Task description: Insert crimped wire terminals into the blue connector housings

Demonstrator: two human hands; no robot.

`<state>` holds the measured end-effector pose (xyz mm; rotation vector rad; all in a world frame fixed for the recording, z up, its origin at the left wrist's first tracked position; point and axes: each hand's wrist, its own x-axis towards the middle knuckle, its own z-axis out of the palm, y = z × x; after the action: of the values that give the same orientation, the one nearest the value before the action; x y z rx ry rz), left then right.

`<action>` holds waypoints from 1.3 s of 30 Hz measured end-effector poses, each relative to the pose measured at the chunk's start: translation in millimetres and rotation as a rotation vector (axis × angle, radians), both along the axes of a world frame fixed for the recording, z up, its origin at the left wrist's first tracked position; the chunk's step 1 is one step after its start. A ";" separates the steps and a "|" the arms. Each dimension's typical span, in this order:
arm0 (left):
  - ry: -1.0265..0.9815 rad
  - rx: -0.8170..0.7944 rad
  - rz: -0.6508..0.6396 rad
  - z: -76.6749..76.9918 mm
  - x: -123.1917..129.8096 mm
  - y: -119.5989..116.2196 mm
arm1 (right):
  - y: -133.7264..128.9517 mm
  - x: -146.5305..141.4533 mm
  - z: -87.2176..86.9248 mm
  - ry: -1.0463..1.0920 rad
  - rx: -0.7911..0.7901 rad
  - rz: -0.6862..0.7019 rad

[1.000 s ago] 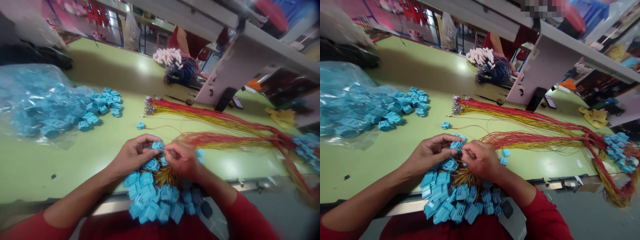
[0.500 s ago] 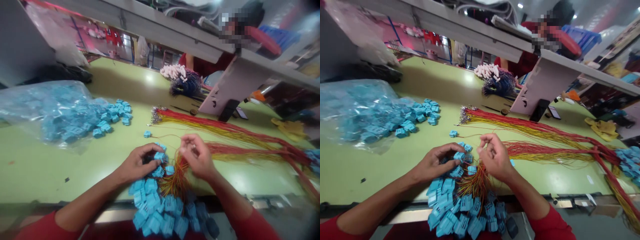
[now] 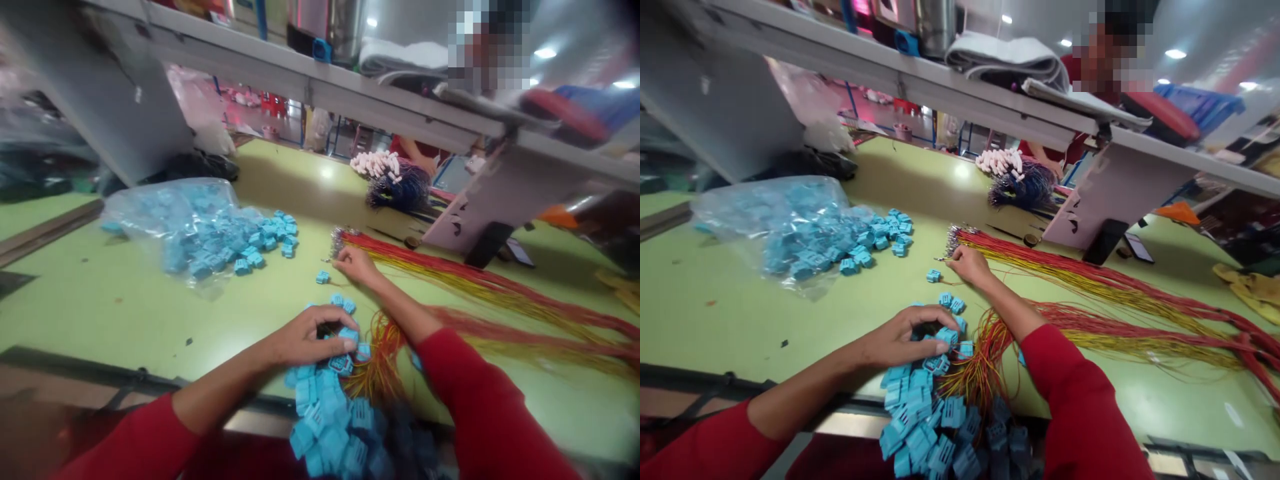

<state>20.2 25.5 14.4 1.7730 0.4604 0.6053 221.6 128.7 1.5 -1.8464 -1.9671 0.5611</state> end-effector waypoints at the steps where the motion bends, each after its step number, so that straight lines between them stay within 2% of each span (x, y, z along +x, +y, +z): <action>1: -0.017 -0.004 0.014 0.9 0.0 0.3 | 4.0 -1.2 -2.5 -0.003 0.005 0.012; 3: -0.034 0.029 0.086 1.1 -0.9 5.8 | 6.3 -1.6 -4.6 -0.015 0.021 0.050; 4: 0.005 0.076 0.167 0.1 -2.7 11.8 | 5.5 -1.4 -4.6 -0.024 0.033 0.070; 7: 0.314 0.280 0.536 -4.4 -15.3 42.5 | -0.7 -2.1 -2.6 -0.050 0.068 0.109; 9: 0.457 0.348 0.701 -6.0 -27.6 69.0 | -5.9 -4.3 -0.2 -0.056 0.086 0.122; 11: 0.556 0.399 0.802 -6.0 -37.9 93.8 | -11.2 -7.0 3.4 -0.048 0.102 0.126; 13: 0.642 0.430 0.847 -6.0 -42.6 112.6 | -17.0 -8.9 7.8 -0.030 0.118 0.128; 15: 0.701 0.450 0.843 -7.8 -41.9 124.1 | -24.2 -9.4 12.2 0.057 0.149 0.147; 18: 0.716 0.490 0.757 -13.9 -37.7 128.6 | -38.6 -7.7 17.1 0.275 0.199 0.179; 23: 0.631 0.562 0.545 -23.3 -37.1 111.8 | -67.4 -3.4 20.8 0.464 0.156 0.140; 25: 0.610 0.570 0.539 -24.2 -36.3 103.7 | -76.6 -3.2 21.2 0.492 0.125 0.126; 29: 0.617 0.531 0.644 -22.5 -30.4 98.6 | -86.3 -5.2 20.9 0.515 0.120 0.104; 32: 0.599 0.472 0.681 -18.2 -27.7 99.9 | -90.1 -7.2 22.4 0.529 0.131 0.097; 35: 0.474 0.399 0.625 -10.3 -27.3 91.9 | -97.4 -8.7 28.3 0.548 0.129 0.097; 37: 0.263 0.222 0.533 -3.7 -26.4 78.5 | -105.3 -9.2 35.4 0.546 0.141 0.108; 39: 0.038 -0.024 0.437 2.3 -24.1 61.5 | -114.7 -8.9 44.3 0.521 0.180 0.124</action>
<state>-3.9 87.1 16.7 1.6713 0.8901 0.8651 212.7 14.0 45.8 -1.3095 -1.7159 0.7822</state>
